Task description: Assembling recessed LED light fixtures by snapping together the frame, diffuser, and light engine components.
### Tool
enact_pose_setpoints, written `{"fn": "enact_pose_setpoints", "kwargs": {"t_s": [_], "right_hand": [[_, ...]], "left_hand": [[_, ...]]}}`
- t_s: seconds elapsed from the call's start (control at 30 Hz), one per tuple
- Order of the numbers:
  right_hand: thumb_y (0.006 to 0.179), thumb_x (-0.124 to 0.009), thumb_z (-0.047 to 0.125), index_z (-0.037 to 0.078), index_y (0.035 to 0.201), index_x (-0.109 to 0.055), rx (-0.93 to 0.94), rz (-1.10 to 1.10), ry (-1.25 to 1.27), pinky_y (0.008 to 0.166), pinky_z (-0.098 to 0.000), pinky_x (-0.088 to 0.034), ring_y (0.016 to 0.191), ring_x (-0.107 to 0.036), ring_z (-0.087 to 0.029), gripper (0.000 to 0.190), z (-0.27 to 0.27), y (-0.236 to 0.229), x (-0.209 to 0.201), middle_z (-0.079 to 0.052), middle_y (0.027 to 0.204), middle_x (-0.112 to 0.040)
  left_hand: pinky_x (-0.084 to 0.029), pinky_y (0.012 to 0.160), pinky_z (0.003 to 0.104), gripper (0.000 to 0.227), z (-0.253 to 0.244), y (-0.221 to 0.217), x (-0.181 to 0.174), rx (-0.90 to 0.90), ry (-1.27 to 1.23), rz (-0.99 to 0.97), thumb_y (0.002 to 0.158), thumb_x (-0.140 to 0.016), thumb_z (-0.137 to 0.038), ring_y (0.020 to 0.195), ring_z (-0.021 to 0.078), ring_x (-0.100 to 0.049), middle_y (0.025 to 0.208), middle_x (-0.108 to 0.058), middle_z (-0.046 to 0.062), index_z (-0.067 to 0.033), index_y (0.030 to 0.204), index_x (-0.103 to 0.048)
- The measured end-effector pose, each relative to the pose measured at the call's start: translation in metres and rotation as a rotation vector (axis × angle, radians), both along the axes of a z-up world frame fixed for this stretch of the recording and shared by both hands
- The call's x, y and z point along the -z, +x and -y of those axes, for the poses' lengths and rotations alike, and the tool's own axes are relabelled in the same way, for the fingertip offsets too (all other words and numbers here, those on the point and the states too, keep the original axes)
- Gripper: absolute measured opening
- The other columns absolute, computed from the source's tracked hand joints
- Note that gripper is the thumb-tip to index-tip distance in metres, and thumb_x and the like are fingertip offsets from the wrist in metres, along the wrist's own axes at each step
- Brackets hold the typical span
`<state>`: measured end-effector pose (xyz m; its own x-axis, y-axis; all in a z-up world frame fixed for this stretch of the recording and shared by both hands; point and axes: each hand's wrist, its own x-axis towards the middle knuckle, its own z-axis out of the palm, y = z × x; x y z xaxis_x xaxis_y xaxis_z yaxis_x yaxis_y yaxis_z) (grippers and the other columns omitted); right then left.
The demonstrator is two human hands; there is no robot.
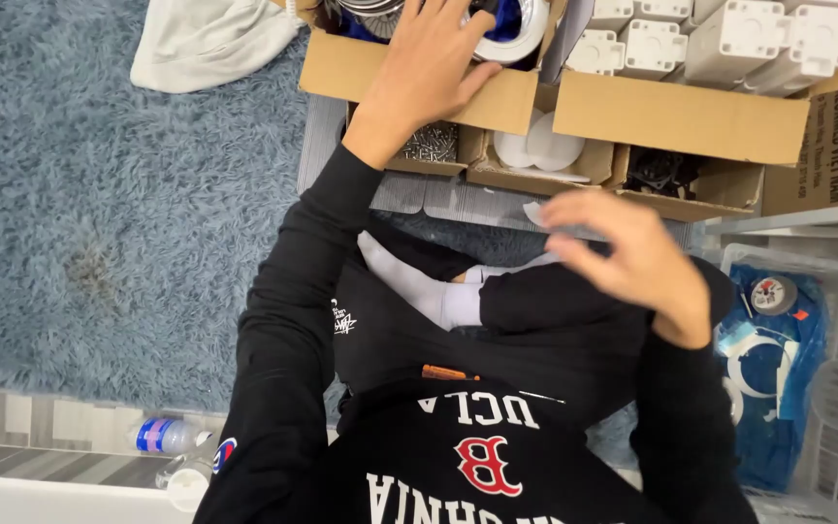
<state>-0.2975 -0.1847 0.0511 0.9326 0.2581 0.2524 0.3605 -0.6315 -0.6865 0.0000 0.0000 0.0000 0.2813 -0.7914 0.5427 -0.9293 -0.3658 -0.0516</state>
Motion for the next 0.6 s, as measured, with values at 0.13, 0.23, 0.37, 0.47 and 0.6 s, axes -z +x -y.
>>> {"fn": "enact_pose_setpoints", "kwargs": {"t_s": [0.13, 0.23, 0.37, 0.47, 0.6], "right_hand": [[0.109, -0.067, 0.029, 0.003, 0.136, -0.069, 0.147, -0.075, -0.236, 0.113, -0.0447, -0.049, 0.131, -0.067, -0.032, 0.038, 0.002, 0.024, -0.015, -0.014, 0.141, -0.072], [0.109, -0.061, 0.04, 0.006, 0.138, -0.068, 0.198, -0.167, -0.397, 0.113, -0.0453, -0.046, 0.131, -0.065, -0.034, 0.045, 0.007, 0.046, 0.001, -0.014, 0.144, -0.07], [0.109, -0.057, 0.042, 0.009, 0.131, -0.07, 0.198, -0.283, -0.473, 0.098, -0.0496, -0.053, 0.116, -0.072, -0.038, 0.042, 0.006, 0.054, 0.006, -0.009, 0.144, -0.069], [0.11, -0.056, 0.041, 0.01, 0.126, -0.074, 0.175, -0.288, -0.504, 0.094, -0.049, -0.057, 0.113, -0.073, -0.034, 0.039, 0.01, 0.055, 0.011, -0.008, 0.137, -0.071], [0.111, -0.057, 0.036, 0.011, 0.125, -0.074, 0.149, -0.256, -0.466, 0.093, -0.0475, -0.057, 0.111, -0.073, -0.032, 0.033, 0.013, 0.051, 0.018, -0.006, 0.133, -0.074]], "left_hand": [[-0.038, 0.109, 0.052, 0.041, 0.007, 0.016, 0.009, 0.089, -0.033, 0.025, 0.094, -0.093, -0.036, 0.126, 0.0353, -0.059, 0.131, -0.066, 0.014, -0.0038, 0.11, -0.074], [-0.035, 0.113, 0.062, 0.04, 0.005, 0.026, 0.009, 0.151, -0.012, 0.035, 0.09, -0.097, -0.036, 0.126, 0.0347, -0.06, 0.129, -0.066, 0.015, -0.0037, 0.105, -0.078], [-0.039, 0.117, 0.069, 0.026, -0.01, 0.021, -0.02, 0.216, -0.08, -0.128, 0.102, -0.088, -0.019, 0.138, 0.0362, -0.055, 0.125, -0.064, 0.013, -0.0036, 0.112, -0.07], [-0.051, 0.108, 0.056, 0.016, -0.028, 0.01, -0.057, 0.301, -0.262, -0.284, 0.108, -0.079, -0.015, 0.126, 0.0314, -0.064, 0.124, -0.064, 0.011, -0.0032, 0.114, -0.071], [-0.054, 0.084, 0.032, 0.015, -0.05, -0.014, -0.086, 0.293, -0.562, -0.455, 0.116, -0.062, -0.016, 0.096, 0.0196, -0.069, 0.12, -0.068, 0.007, -0.0069, 0.122, -0.073]]}}
